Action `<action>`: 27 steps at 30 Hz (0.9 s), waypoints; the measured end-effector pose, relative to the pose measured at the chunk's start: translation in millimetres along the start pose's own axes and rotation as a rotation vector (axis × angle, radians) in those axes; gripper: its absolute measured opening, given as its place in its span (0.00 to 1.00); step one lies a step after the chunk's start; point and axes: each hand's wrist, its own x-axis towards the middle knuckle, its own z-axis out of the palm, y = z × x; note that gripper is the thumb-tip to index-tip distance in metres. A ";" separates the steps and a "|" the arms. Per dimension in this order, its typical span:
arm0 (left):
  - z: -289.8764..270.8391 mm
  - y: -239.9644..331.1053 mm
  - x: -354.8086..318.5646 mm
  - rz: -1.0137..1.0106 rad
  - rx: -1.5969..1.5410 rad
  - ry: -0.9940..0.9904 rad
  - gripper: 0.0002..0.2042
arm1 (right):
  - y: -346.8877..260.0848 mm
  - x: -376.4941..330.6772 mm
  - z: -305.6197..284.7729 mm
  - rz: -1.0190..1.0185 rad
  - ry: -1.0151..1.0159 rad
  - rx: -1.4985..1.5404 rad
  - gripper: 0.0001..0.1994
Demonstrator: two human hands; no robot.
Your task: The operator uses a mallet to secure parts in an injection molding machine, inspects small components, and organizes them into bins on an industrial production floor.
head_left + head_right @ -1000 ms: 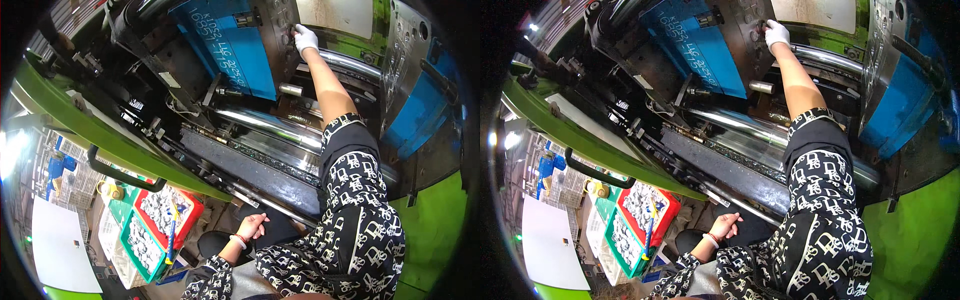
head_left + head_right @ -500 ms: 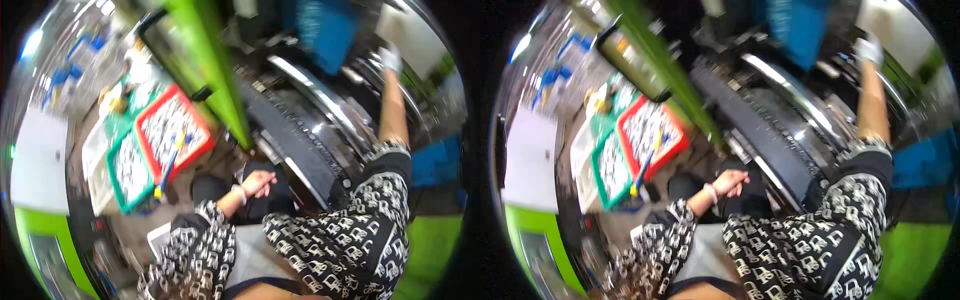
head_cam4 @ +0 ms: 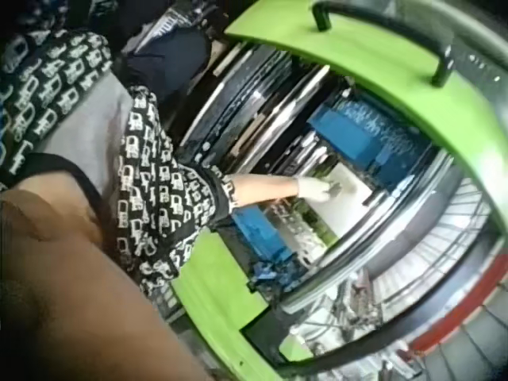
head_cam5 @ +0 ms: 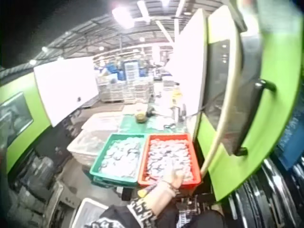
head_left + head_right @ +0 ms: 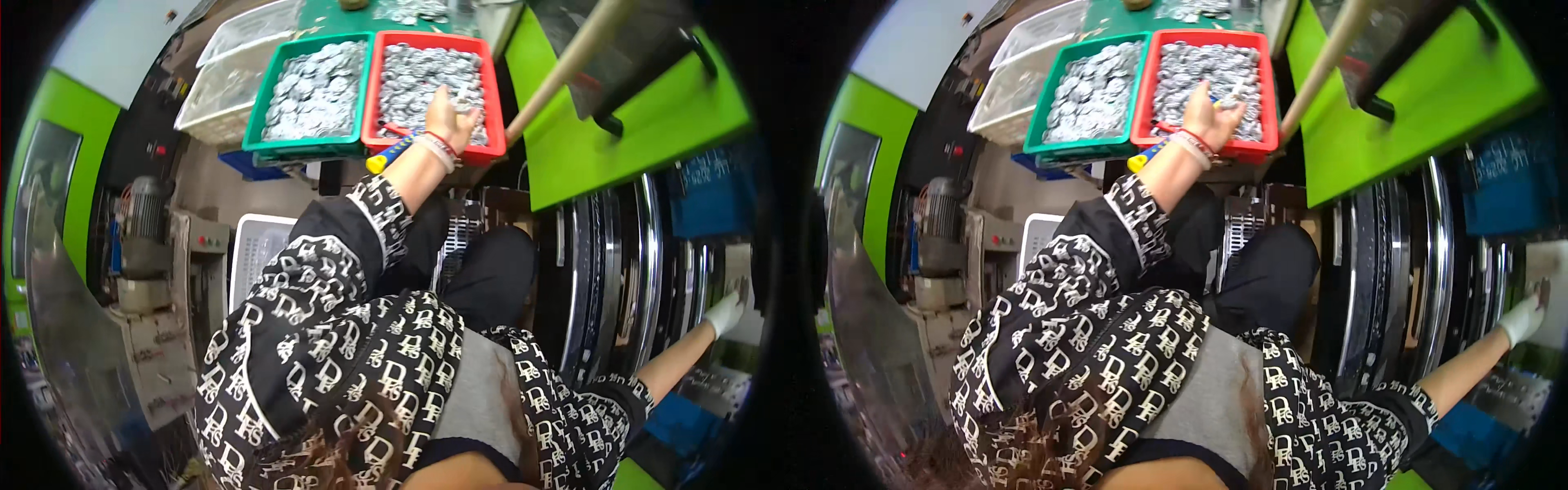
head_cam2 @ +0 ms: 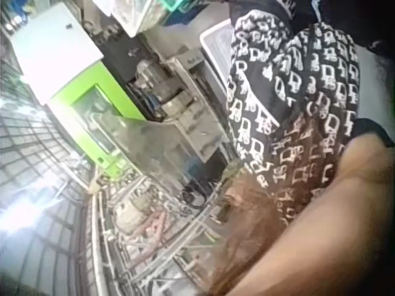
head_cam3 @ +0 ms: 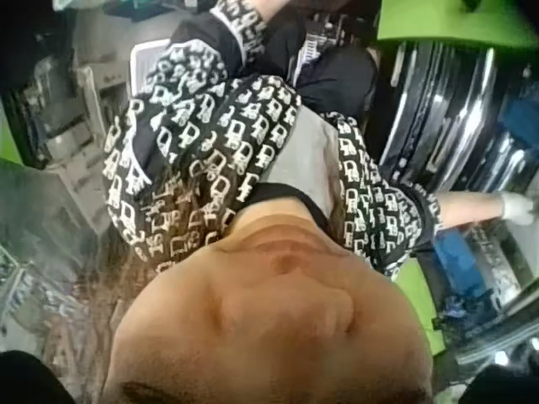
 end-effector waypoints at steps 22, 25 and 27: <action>-159.6 295.8 39.8 0.632 2.485 0.633 0.15 | -132.1 -72.6 -28.6 0.067 -0.045 0.367 0.18; -154.7 293.7 42.7 0.665 2.509 0.701 0.13 | -123.6 -69.9 -33.1 0.056 -0.099 0.386 0.17; -155.5 297.1 44.3 0.729 2.494 0.647 0.12 | -119.3 -70.2 -34.5 0.055 -0.106 0.376 0.17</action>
